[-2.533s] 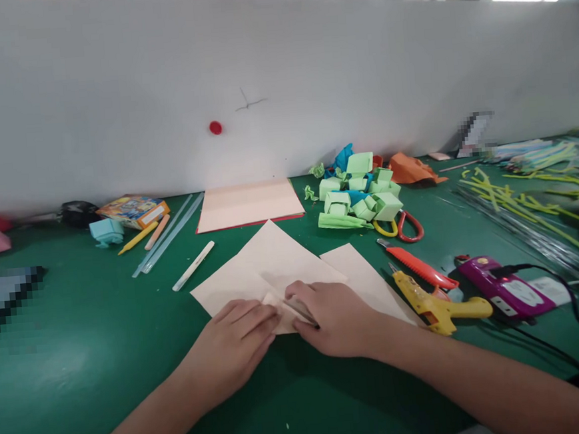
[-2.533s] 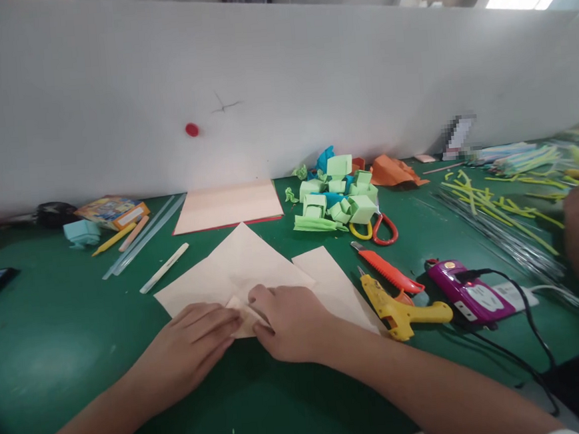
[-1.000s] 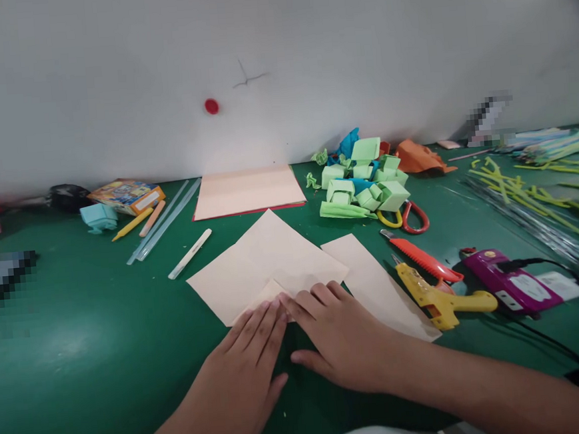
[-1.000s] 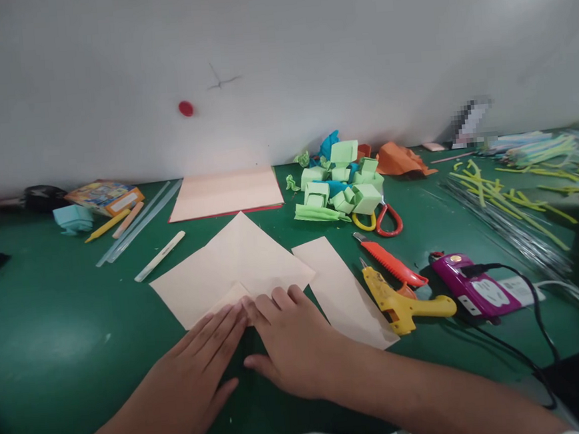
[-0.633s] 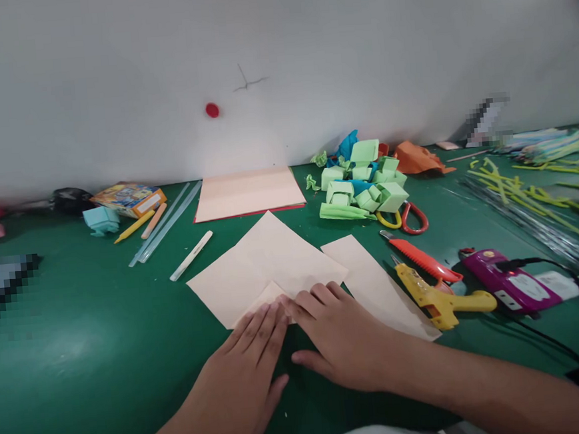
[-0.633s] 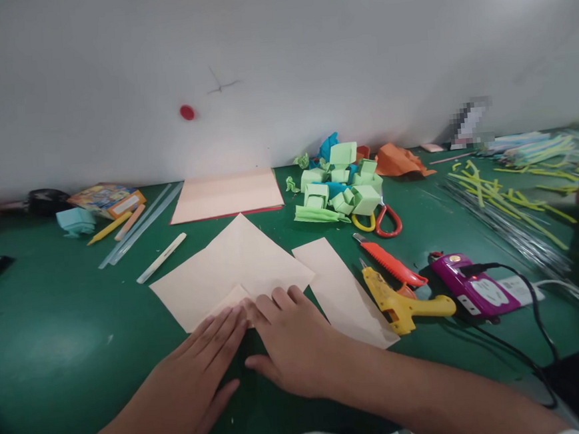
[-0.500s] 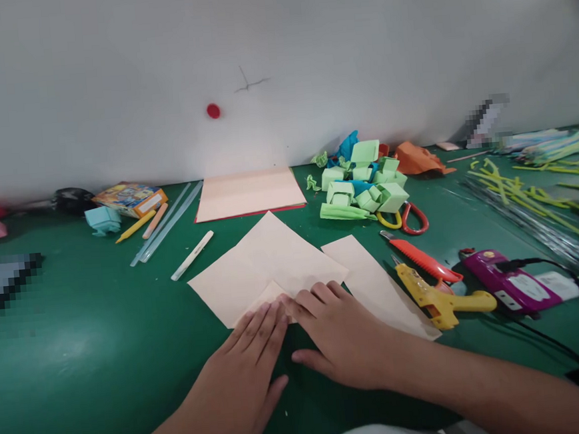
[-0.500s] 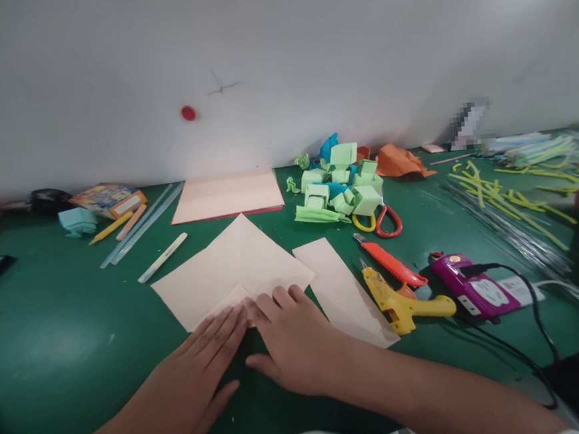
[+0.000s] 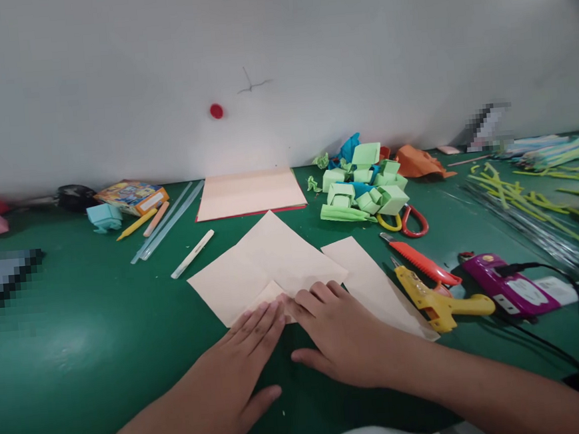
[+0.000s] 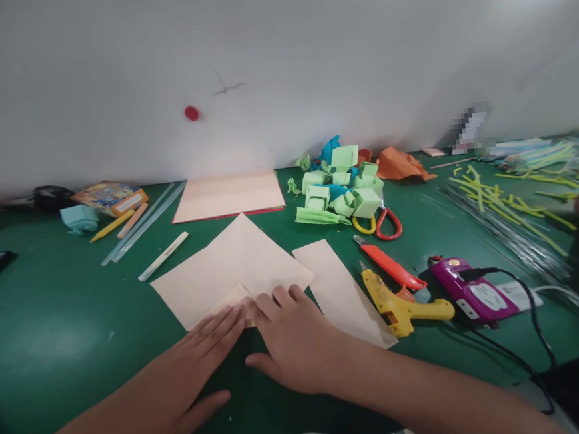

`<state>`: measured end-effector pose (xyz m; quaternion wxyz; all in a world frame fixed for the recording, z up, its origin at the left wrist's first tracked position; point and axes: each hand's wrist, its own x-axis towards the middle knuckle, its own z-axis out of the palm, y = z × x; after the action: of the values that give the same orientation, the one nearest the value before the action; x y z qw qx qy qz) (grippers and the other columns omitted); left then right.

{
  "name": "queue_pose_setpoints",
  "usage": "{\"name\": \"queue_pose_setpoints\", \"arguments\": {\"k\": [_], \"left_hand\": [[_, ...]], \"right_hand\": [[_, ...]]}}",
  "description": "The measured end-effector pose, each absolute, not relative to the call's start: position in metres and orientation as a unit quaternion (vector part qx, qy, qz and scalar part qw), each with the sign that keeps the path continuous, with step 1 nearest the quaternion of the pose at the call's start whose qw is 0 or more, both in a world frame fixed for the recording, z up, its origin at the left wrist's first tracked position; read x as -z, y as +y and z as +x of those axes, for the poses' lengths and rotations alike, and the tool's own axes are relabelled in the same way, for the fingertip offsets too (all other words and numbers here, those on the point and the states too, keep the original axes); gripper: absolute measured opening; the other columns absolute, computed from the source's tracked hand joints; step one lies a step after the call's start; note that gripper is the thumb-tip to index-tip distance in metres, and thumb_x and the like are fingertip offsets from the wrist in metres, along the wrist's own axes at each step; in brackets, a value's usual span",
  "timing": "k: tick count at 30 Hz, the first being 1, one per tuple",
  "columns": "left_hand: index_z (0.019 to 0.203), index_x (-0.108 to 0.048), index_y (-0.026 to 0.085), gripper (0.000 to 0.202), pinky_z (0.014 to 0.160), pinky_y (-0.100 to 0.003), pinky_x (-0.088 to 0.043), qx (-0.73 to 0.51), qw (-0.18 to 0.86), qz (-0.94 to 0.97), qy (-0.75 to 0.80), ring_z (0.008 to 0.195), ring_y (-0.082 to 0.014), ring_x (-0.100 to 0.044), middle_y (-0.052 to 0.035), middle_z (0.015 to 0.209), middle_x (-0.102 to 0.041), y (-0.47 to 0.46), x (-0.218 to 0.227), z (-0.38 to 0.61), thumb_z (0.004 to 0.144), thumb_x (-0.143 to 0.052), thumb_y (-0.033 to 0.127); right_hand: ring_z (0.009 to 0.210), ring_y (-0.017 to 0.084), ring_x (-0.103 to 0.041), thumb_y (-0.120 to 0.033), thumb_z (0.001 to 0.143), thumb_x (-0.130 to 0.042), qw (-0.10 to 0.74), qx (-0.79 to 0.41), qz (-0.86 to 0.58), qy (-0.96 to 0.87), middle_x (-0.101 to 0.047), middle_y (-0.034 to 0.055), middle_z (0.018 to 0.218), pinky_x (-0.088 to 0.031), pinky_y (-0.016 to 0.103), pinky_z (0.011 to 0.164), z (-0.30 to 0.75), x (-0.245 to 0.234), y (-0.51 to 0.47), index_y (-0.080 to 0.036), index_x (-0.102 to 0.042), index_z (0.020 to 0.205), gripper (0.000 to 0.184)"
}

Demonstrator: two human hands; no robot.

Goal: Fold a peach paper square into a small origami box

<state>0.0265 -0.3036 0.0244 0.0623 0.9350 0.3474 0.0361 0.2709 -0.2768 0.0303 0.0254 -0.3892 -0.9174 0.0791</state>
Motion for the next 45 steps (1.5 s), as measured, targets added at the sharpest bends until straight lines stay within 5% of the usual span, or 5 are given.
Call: {"name": "queue_pose_setpoints", "arguments": {"k": [10,20,32,38,45], "left_hand": [[0.165,-0.012,0.030,0.074,0.115,-0.033,-0.046,-0.011,0.068,0.936,0.345,0.146,-0.0212,-0.043,-0.0014,0.165,-0.030,-0.298,-0.038,0.004,0.104,-0.052,0.041],[0.159,-0.026,0.044,0.062,0.103,-0.025,-0.055,-0.010,0.099,0.909,0.404,0.132,-0.0153,-0.060,0.0091,0.155,-0.046,-0.294,-0.039,-0.032,0.104,-0.050,0.030],[0.150,-0.049,0.042,0.048,0.099,-0.042,-0.055,0.004,-0.006,0.897,0.442,0.134,-0.0247,-0.059,0.0042,0.149,-0.059,-0.292,-0.041,-0.031,0.103,-0.044,0.032],[0.125,-0.071,0.044,0.039,0.090,-0.047,-0.054,-0.002,-0.037,0.886,0.462,0.129,-0.0311,-0.059,0.0055,0.146,-0.061,-0.287,-0.046,-0.033,0.099,-0.047,0.031],[0.098,-0.081,0.033,0.038,0.084,-0.052,-0.056,0.031,-0.095,0.863,0.495,0.120,-0.0348,-0.063,0.0024,0.133,-0.070,-0.279,-0.057,-0.033,0.098,-0.043,0.030]], "right_hand": [[0.120,0.038,-0.049,-0.056,0.099,-0.054,0.024,-0.085,-0.377,-0.922,-0.059,0.0180,0.135,-0.042,0.058,0.100,0.272,-0.030,-0.276,-0.011,-0.042,0.153,0.072],[0.119,0.039,-0.048,-0.054,0.100,-0.054,0.008,-0.091,-0.372,-0.924,-0.057,0.0179,0.141,-0.042,0.060,0.101,0.272,-0.036,-0.274,-0.011,-0.041,0.154,0.070],[0.119,0.039,-0.049,-0.055,0.100,-0.052,-0.005,-0.093,-0.373,-0.923,-0.056,0.0185,0.141,-0.043,0.060,0.099,0.272,-0.040,-0.273,-0.011,-0.040,0.156,0.072],[0.119,0.038,-0.050,-0.056,0.100,-0.052,-0.004,-0.091,-0.373,-0.923,-0.057,0.0191,0.140,-0.044,0.060,0.098,0.272,-0.037,-0.273,-0.011,-0.040,0.156,0.073],[0.120,0.038,-0.050,-0.057,0.100,-0.054,0.001,-0.091,-0.380,-0.921,-0.058,0.0184,0.138,-0.043,0.058,0.098,0.272,-0.039,-0.273,-0.014,-0.041,0.155,0.071]]}}
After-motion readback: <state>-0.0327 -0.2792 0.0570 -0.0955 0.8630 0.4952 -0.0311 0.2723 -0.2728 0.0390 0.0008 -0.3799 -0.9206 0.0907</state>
